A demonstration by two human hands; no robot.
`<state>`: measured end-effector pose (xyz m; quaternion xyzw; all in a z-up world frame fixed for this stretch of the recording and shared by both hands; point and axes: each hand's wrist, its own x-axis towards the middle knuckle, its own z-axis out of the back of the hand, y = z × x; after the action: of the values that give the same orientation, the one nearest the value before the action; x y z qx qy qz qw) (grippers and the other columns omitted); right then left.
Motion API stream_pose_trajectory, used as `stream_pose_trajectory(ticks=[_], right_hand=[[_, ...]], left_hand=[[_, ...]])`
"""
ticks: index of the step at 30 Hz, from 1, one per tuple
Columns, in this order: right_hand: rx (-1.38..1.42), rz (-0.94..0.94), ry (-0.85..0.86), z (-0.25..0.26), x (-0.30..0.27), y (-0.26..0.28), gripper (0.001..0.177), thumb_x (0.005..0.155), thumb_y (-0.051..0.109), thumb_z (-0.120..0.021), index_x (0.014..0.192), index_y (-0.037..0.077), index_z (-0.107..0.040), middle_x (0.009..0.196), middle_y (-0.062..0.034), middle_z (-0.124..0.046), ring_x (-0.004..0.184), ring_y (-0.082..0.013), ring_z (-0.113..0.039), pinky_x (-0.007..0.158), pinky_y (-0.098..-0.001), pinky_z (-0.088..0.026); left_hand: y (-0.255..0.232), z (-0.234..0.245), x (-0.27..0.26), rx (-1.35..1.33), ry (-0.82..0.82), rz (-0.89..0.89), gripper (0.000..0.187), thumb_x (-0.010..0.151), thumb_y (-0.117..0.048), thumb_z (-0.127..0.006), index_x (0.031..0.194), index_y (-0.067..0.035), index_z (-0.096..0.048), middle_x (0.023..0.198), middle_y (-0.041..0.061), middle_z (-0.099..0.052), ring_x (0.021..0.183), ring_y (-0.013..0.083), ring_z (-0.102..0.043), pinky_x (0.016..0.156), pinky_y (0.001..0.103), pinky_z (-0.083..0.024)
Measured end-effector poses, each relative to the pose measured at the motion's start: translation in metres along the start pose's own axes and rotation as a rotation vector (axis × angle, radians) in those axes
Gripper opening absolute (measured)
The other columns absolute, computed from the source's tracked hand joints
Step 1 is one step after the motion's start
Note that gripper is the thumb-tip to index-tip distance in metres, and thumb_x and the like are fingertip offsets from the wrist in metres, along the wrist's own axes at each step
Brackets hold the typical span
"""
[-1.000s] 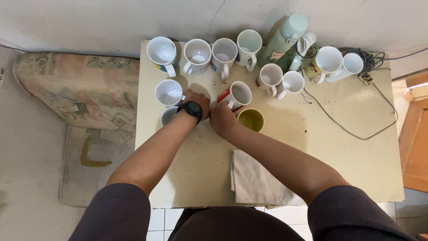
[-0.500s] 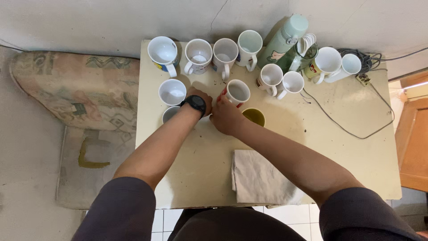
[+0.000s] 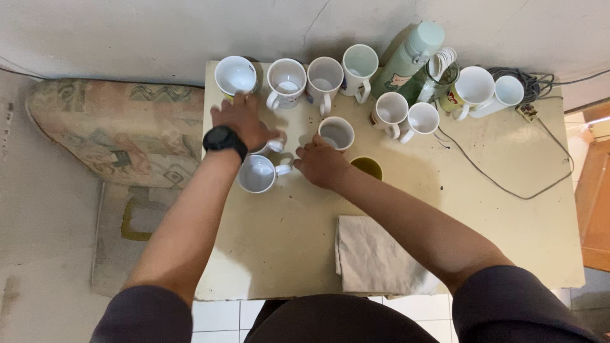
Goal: The person removes mugs, a bottle, utensils, a basket of bowls, a boxed set of cups, and glasses from a wooden cupboard and arranges them onto a table by hand.
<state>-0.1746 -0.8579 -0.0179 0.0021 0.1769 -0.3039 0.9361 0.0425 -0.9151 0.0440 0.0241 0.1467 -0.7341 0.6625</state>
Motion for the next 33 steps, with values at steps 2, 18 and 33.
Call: stream_pose_trajectory(ticks=[2, 18, 33], right_hand=[[0.019, -0.017, 0.019, -0.003, 0.007, 0.003, 0.024, 0.095, 0.019, -0.051, 0.104, 0.017, -0.074, 0.106, -0.0060, -0.066, 0.105, -0.0243, -0.062, 0.101, -0.0415, -0.036], [-0.059, -0.113, 0.134, 0.004, 0.013, -0.024, 0.021, 0.093, 0.015, -0.055, 0.103, 0.015, -0.074, 0.111, -0.0068, -0.067, 0.107, -0.0257, -0.064, 0.106, -0.0453, -0.034], [-0.097, -0.097, 0.078, -0.023, -0.006, -0.087, 0.019, 0.093, 0.016, -0.058, 0.099, 0.017, -0.076, 0.098, -0.0023, -0.075, 0.097, -0.0191, -0.068, 0.097, -0.0359, -0.042]], left_hand=[[-0.002, 0.003, -0.012, -0.015, 0.122, 0.077, 0.107, 0.068, -0.068, -0.084, 0.147, -0.011, -0.042, 0.147, 0.017, -0.046, 0.130, 0.0411, -0.051, 0.105, 0.057, -0.041], [-0.019, -0.032, 0.011, -0.157, 0.086, -0.231, 0.103, 0.062, -0.034, -0.095, 0.146, -0.009, -0.041, 0.140, 0.019, -0.048, 0.123, 0.0401, -0.057, 0.101, 0.047, -0.050], [-0.071, -0.042, 0.043, -0.233, 0.042, -0.388, 0.104, 0.059, -0.026, -0.096, 0.146, -0.011, -0.042, 0.143, 0.017, -0.042, 0.127, 0.0409, -0.052, 0.104, 0.049, -0.046]])
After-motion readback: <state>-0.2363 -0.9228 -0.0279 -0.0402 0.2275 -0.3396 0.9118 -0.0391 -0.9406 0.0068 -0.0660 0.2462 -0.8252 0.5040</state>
